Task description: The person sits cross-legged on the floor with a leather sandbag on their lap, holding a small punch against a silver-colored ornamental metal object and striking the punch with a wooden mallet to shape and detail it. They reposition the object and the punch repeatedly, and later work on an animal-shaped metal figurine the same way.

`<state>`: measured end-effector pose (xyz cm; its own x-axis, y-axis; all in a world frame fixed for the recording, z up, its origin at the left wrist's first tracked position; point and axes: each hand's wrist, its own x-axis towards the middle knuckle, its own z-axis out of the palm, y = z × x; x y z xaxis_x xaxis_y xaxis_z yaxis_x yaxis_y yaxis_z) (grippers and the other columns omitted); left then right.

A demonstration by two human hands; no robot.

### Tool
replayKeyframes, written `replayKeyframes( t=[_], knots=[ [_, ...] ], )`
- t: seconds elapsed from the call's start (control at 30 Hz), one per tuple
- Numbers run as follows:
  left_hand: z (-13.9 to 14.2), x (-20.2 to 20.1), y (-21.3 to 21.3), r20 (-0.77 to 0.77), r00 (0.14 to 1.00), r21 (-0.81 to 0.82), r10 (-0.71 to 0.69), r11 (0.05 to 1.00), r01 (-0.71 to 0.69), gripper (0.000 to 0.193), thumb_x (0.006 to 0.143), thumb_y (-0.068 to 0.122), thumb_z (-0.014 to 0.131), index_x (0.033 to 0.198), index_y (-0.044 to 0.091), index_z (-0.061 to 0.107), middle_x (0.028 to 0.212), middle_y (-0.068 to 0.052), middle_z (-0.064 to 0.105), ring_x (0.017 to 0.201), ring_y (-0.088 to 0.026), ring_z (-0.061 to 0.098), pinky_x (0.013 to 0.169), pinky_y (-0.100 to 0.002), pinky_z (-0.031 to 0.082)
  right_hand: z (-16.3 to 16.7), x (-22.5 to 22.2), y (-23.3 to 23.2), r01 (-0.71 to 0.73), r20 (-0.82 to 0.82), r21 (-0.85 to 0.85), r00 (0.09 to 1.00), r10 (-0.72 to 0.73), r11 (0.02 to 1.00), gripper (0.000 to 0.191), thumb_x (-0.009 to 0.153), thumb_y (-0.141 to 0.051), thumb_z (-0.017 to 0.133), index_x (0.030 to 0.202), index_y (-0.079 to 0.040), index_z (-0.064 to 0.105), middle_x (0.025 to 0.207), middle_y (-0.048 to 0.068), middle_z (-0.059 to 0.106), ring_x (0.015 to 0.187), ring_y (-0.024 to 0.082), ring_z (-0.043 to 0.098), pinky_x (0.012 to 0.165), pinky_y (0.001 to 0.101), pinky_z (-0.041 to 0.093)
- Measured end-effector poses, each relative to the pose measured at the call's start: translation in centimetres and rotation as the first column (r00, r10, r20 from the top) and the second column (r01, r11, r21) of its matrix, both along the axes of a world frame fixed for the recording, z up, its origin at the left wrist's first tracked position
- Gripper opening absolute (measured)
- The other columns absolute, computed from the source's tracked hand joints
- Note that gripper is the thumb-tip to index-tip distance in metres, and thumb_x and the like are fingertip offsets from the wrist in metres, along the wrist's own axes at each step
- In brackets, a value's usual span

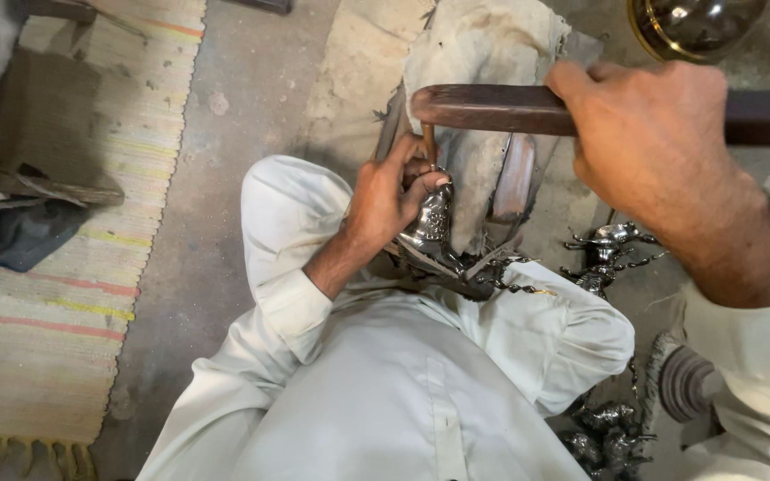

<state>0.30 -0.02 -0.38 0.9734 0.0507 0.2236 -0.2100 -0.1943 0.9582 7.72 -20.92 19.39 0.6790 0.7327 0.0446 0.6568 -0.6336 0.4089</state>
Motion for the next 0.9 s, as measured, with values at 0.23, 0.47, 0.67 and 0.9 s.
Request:
replayKeyframes(
  t=[0.23, 0.47, 0.67, 0.9],
  knots=[
    [-0.7, -0.6, -0.2, 0.027, 0.997, 0.045, 0.066, 0.997, -0.067, 0.032, 0.094, 0.017, 0.079, 0.112, 0.003, 0.057, 0.087, -0.013, 0.077, 0.081, -0.02, 0.08, 0.068, -0.032, 0.062, 0.3, -0.1, 1.6, -0.086, 0.03, 0.012, 0.996, 0.085, 0.996, 0.036, 0.079, -0.014, 0.079, 0.111, -0.015, 0.063, 0.082, 0.005, 0.069, 0.064, 0.028, 0.07, 0.054, 0.0406, 0.05],
    [-1.5, -1.6, -0.5, 0.052, 0.99, 0.124, 0.13, 0.983, -0.136, 0.028, 0.099, 0.016, 0.078, 0.11, 0.002, 0.057, 0.074, -0.009, 0.074, 0.056, -0.017, 0.067, 0.052, -0.032, 0.049, 1.4, 0.2, 1.6, -0.181, 0.01, 0.342, 0.982, 0.189, 0.922, 0.043, 0.091, -0.015, 0.079, 0.129, -0.006, 0.063, 0.087, 0.009, 0.067, 0.072, 0.028, 0.068, 0.065, 0.0405, 0.052],
    [-2.0, -2.0, -0.9, 0.204, 0.97, 0.104, 0.131, 0.982, -0.155, 0.029, 0.098, 0.014, 0.077, 0.114, 0.001, 0.057, 0.079, -0.006, 0.074, 0.064, -0.012, 0.072, 0.058, -0.026, 0.055, 1.0, -0.5, 2.3, -0.227, 0.14, -0.05, 0.963, 0.232, 0.973, 0.033, 0.074, -0.016, 0.08, 0.103, -0.02, 0.066, 0.083, -0.001, 0.067, 0.076, 0.02, 0.072, 0.061, 0.0345, 0.054],
    [-3.0, -2.0, -1.3, 0.155, 0.976, -0.051, 0.152, 0.988, -0.146, 0.027, 0.098, 0.012, 0.08, 0.113, 0.002, 0.06, 0.092, -0.006, 0.076, 0.082, -0.011, 0.076, 0.07, -0.027, 0.061, 0.7, -0.4, 1.3, -0.234, 0.146, -0.063, 0.96, 0.241, 0.97, 0.03, 0.082, -0.017, 0.081, 0.109, -0.019, 0.068, 0.086, -0.001, 0.068, 0.07, 0.018, 0.071, 0.057, 0.032, 0.052]
  ],
)
